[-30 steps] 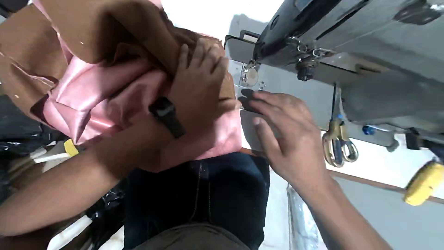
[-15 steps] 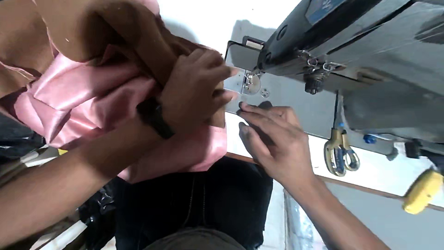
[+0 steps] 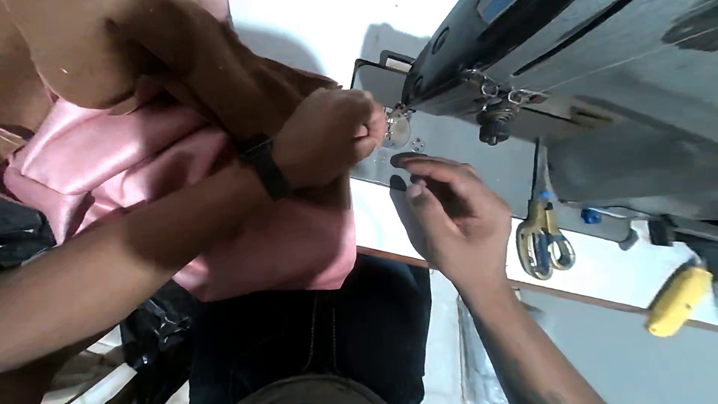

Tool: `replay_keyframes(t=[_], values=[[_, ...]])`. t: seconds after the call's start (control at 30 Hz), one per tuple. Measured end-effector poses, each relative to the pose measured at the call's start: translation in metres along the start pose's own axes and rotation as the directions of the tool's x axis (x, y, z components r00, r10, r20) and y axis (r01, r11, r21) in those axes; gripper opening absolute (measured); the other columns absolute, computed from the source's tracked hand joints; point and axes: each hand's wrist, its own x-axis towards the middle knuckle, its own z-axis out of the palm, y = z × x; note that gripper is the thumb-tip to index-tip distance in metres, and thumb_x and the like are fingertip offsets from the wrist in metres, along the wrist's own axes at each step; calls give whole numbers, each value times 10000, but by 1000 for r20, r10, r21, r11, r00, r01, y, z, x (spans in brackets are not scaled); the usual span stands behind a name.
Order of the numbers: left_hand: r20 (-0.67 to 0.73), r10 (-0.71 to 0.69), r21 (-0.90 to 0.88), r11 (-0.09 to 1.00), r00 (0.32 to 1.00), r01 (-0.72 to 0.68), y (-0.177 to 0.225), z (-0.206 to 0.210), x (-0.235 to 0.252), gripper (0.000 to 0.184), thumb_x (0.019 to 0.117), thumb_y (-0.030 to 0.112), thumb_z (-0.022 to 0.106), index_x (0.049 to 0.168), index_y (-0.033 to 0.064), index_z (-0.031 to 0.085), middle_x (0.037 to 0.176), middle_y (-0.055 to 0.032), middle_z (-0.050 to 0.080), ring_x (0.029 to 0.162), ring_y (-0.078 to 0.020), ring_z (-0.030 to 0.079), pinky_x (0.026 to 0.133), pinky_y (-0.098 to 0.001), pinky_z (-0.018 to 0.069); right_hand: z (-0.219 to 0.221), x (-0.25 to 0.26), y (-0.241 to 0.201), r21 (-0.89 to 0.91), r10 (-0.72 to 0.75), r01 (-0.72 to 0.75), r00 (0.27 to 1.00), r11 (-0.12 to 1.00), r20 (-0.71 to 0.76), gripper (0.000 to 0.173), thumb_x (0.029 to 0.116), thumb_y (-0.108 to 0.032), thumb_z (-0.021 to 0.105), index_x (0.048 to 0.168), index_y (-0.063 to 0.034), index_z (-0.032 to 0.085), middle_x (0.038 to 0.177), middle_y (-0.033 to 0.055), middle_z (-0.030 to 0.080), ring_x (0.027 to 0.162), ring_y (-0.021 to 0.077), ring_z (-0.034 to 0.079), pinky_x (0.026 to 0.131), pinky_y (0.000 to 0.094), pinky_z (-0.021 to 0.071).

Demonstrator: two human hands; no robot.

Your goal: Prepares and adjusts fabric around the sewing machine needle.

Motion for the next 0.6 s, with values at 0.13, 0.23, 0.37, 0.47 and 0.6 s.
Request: replay_keyframes(t=[0.13,0.23,0.37,0.47,0.6], values=[[28,35,-23,999,999,-34,2,4,-7,166,991,323,597,998,221,728,939,59,664,892,-101,611,856,-406,482,5,25,-1,-115,145,-149,989,982,-42,239,1034,-288,589,1167,-133,712,1000,-1,671,814,103,643,667,304,563],[17,27,-40,999,999,-26,1,4,-8,160,997,336,612,1006,230,731,929,72,662,856,-84,603,843,-381,492,17,50,1,-336,165,-194,980,922,-111,263,977,-452,650,1000,-205,734,776,-65,664,640,86,608,562,375,512],[-83,-10,-138,990,997,-1,-1,1,-8,123,977,283,682,1004,180,742,899,57,661,738,-44,585,685,-254,528,26,60,6,-401,180,-243,965,883,-189,378,899,-527,733,1076,-194,718,790,-49,646,646,113,584,585,395,503],[-80,-27,-121,992,996,18,-1,1,-9,121,974,281,674,1004,184,740,916,49,664,759,-58,594,714,-278,535,30,63,8,-372,186,-250,962,894,-199,300,916,-478,732,1052,-211,739,820,-70,682,663,87,604,611,388,520],[-77,-23,-100,995,997,15,-1,3,-8,127,970,302,677,1007,201,743,922,61,674,780,-49,607,736,-282,542,29,65,13,-265,191,-236,964,935,-184,156,967,-371,701,970,-226,757,817,-105,715,689,18,649,641,302,567]])
